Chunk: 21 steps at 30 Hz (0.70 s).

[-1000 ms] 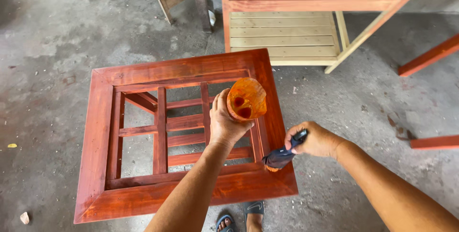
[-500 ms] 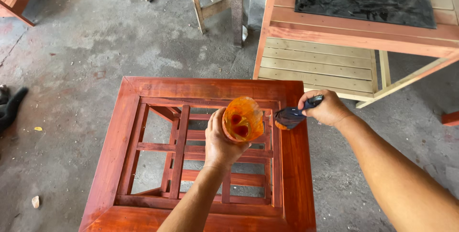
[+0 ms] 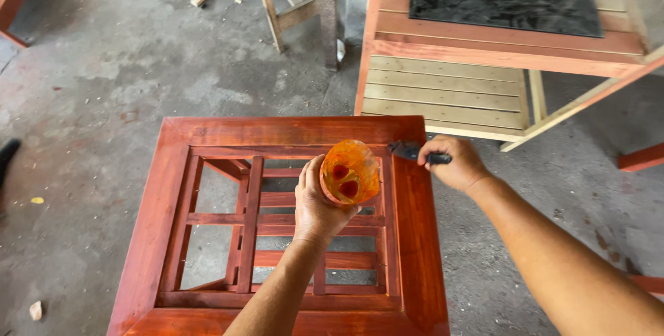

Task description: The person applies red-orange wood stain with a brush to wooden furniture, first coating the frame and slats of a small table, then moving to a chair and brushing stain onto its backrest, armrests, and seat slats while holding a stained container in the other hand.

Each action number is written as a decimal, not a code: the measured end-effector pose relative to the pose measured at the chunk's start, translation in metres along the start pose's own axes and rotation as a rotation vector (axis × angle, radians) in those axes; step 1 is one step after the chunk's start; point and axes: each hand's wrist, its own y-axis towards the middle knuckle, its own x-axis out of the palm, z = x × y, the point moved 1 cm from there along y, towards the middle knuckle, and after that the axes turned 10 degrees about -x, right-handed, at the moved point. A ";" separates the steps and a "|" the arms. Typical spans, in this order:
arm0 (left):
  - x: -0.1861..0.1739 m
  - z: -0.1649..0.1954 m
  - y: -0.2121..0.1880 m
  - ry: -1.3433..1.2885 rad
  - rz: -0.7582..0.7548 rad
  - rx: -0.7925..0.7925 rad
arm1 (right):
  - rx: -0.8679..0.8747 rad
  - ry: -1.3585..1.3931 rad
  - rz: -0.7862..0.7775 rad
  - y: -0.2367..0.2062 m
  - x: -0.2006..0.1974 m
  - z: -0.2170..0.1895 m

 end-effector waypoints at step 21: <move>0.011 0.057 -0.107 0.028 -0.237 0.069 | 0.114 0.225 -0.219 -0.244 0.020 -0.093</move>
